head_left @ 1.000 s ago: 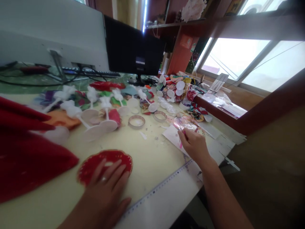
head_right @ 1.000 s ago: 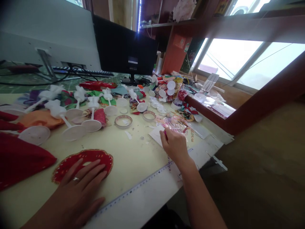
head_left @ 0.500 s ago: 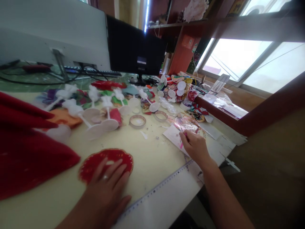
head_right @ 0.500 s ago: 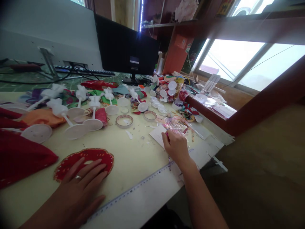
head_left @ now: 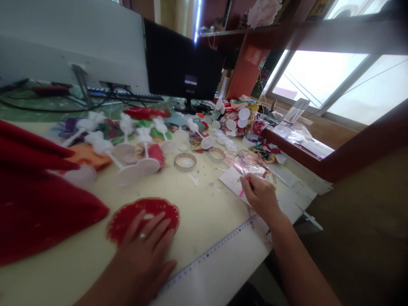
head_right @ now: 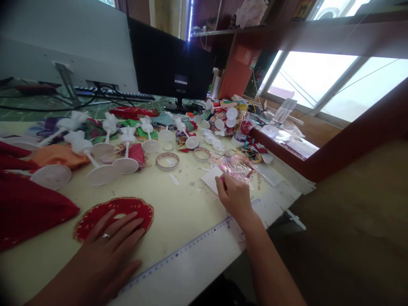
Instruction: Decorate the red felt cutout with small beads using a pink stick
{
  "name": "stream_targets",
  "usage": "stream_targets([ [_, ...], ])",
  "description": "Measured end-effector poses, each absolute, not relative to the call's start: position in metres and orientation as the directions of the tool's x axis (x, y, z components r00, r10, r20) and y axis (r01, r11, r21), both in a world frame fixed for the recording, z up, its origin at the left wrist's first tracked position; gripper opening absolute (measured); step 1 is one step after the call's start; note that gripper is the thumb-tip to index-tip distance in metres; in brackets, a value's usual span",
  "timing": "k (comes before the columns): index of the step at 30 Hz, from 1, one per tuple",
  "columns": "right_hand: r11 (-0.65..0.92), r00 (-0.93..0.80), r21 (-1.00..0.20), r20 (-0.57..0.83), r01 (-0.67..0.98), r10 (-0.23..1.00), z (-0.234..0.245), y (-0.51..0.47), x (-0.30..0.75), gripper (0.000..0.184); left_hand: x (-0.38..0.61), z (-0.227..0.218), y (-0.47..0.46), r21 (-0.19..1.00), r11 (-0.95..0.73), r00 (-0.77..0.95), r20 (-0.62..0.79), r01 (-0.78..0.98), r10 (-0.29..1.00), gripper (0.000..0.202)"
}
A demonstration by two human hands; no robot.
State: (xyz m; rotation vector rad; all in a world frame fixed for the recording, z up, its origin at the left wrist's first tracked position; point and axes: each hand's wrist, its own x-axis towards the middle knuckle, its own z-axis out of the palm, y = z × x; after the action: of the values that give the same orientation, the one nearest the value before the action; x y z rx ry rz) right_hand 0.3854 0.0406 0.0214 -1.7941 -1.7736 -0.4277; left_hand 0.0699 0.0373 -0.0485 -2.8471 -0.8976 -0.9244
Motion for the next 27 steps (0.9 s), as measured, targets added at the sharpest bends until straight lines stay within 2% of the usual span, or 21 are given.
stream_targets([
  [6, 0.096, 0.104, -0.282, 0.617, 0.955, 0.780, 0.027, 0.036, 0.381, 0.028, 0.070, -0.046, 0.036, 0.155, -0.844, 0.659, 0.559, 0.513, 0.503, 0.033],
  [9, 0.186, 0.148, -0.486, 0.570, 0.854, 0.808, 0.031, 0.037, 0.369, 0.027, 0.070, -0.042, 0.035, 0.155, -0.860, 0.657, 0.585, 0.485, 0.476, 0.029],
  [12, 0.281, 0.173, -0.742, 0.470, 0.609, 0.866, 0.037, 0.040, 0.348, 0.024, 0.069, -0.039, 0.032, 0.166, -0.870, 0.643, 0.612, 0.464, 0.460, 0.025],
  [14, 0.301, 0.146, -0.829, 0.410, 0.471, 0.900, 0.039, 0.044, 0.330, 0.024, 0.069, -0.037, 0.030, 0.155, -0.876, 0.657, 0.605, 0.456, 0.450, 0.022],
  [20, 0.264, 0.025, -0.923, 0.282, 0.279, 0.959, 0.022, 0.056, 0.289, 0.025, 0.068, -0.033, 0.029, 0.125, -0.878, 0.694, 0.566, 0.463, 0.446, 0.021],
  [27, 0.125, 0.031, -0.977, 0.133, 0.175, 0.991, -0.001, 0.060, 0.288, 0.026, 0.066, -0.032, 0.030, 0.126, -0.873, 0.741, 0.480, 0.471, 0.469, 0.024],
])
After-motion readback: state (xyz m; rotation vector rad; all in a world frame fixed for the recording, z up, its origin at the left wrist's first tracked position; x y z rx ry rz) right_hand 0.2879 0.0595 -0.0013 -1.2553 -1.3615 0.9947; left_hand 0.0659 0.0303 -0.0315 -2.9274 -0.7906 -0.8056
